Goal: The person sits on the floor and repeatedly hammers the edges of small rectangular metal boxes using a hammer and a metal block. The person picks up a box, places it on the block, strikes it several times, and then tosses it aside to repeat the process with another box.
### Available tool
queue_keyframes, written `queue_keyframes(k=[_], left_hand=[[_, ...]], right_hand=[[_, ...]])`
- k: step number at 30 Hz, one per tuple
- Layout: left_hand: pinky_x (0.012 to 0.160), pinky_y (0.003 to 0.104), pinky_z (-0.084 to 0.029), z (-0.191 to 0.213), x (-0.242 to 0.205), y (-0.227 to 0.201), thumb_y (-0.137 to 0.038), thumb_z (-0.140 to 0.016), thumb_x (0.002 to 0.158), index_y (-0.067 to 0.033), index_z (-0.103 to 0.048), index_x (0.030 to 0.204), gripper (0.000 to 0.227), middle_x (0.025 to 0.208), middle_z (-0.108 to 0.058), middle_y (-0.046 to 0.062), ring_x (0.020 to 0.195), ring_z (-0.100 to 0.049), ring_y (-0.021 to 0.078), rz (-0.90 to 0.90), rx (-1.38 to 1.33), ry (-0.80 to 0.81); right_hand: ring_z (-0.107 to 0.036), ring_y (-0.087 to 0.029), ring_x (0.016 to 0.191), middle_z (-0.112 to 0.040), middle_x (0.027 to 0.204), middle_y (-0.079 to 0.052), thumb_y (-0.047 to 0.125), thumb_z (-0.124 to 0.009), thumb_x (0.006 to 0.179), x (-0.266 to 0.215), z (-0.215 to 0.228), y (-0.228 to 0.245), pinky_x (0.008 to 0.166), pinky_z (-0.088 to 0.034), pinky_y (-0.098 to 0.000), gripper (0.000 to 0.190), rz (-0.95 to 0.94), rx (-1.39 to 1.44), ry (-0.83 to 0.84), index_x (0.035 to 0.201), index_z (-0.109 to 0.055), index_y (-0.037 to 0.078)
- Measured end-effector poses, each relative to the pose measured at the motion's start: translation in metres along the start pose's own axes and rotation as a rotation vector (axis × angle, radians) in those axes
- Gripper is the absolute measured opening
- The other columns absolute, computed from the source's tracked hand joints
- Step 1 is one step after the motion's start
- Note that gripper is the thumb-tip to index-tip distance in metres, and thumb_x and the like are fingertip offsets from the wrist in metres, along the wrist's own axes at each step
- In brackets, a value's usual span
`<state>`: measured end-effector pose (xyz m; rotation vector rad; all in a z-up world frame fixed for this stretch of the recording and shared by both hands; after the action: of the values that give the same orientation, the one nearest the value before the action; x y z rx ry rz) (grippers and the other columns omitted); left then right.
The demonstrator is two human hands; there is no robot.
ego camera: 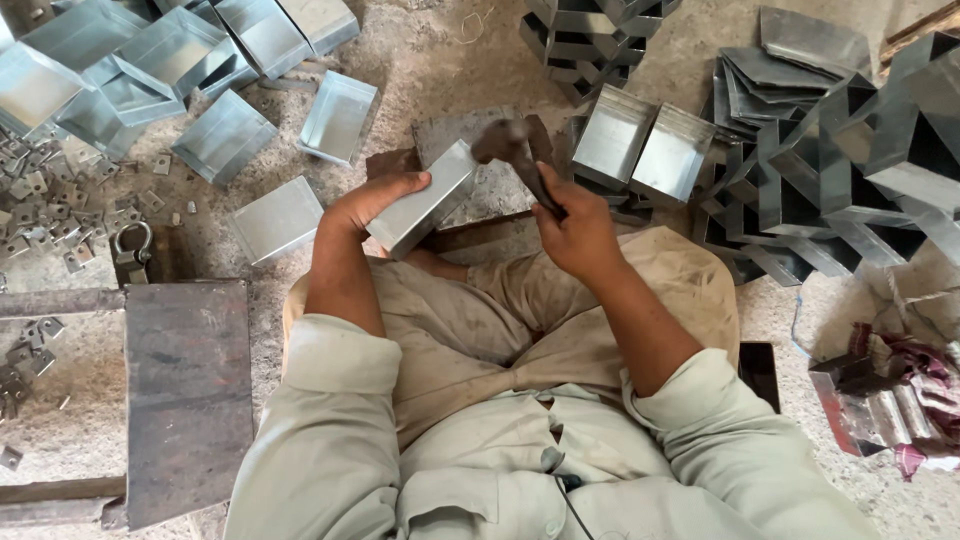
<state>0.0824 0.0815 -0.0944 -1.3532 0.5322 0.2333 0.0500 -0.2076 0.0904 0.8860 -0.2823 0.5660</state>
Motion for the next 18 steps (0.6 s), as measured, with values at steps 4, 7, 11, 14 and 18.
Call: queue_keyframes(k=[4, 7, 11, 14, 18], left_hand=[[0.113, 0.043, -0.039, -0.014, -0.021, -0.049, -0.065, -0.083, 0.065, -0.0055, -0.026, 0.159, 0.125, 0.146, -0.051, 0.022, 0.134, -0.049, 0.0338, -0.304, 0.225, -0.096], [0.118, 0.053, -0.03, -0.033, -0.038, -0.086, -0.059, -0.089, 0.056, -0.0178, -0.039, 0.161, 0.123, 0.141, -0.055, 0.023, 0.135, -0.045, 0.0448, -0.335, 0.929, -0.331], [0.111, 0.06, -0.025, -0.052, -0.032, -0.105, -0.056, -0.092, 0.051, -0.0209, -0.043, 0.155, 0.12, 0.15, -0.046, 0.021, 0.137, -0.041, 0.0461, -0.371, 1.016, -0.423], [0.112, 0.061, -0.022, -0.048, -0.029, -0.1, -0.055, -0.092, 0.05, -0.0224, -0.043, 0.155, 0.121, 0.152, -0.044, 0.018, 0.138, -0.039, 0.0447, -0.325, 0.997, -0.404], [0.113, 0.06, -0.022, -0.048, -0.031, -0.099, -0.053, -0.091, 0.051, -0.0227, -0.043, 0.156, 0.119, 0.153, -0.045, 0.016, 0.139, -0.04, 0.0439, -0.342, 0.992, -0.42]], right_hand=[[-0.072, -0.016, 0.087, -0.074, 0.106, -0.018, 0.006, -0.076, 0.093, -0.004, 0.018, -0.013, 0.077, -0.056, -0.0306, 0.057, -0.067, 0.018, -0.055, 0.147, -0.058, 0.002], [-0.066, -0.013, 0.076, -0.074, 0.094, -0.015, 0.004, -0.076, 0.091, -0.003, 0.036, -0.024, 0.073, -0.053, -0.0275, 0.054, -0.229, 0.036, -0.07, 0.143, -0.062, 0.005], [-0.065, -0.014, 0.079, -0.073, 0.096, -0.016, 0.003, -0.077, 0.092, -0.006, 0.051, -0.017, 0.074, -0.052, -0.0271, 0.048, -0.183, 0.03, -0.146, 0.139, -0.067, 0.005], [-0.072, -0.019, 0.088, -0.076, 0.109, -0.017, 0.003, -0.076, 0.091, -0.01, 0.043, -0.016, 0.078, -0.056, -0.0299, 0.045, -0.094, 0.053, -0.151, 0.135, -0.068, 0.005], [-0.074, -0.028, 0.087, -0.074, 0.107, -0.018, 0.004, -0.077, 0.087, -0.014, 0.008, -0.036, 0.074, -0.057, -0.0351, 0.044, -0.134, -0.043, 0.029, 0.13, -0.071, 0.006]])
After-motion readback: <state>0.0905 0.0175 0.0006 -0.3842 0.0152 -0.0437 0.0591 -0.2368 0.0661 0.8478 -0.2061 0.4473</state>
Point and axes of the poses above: each hand's wrist, its own x-axis towards the middle knuckle, its own z-axis out of the back of the hand, y = z × x, the point moved 10 cm from there along x, towards the middle knuckle
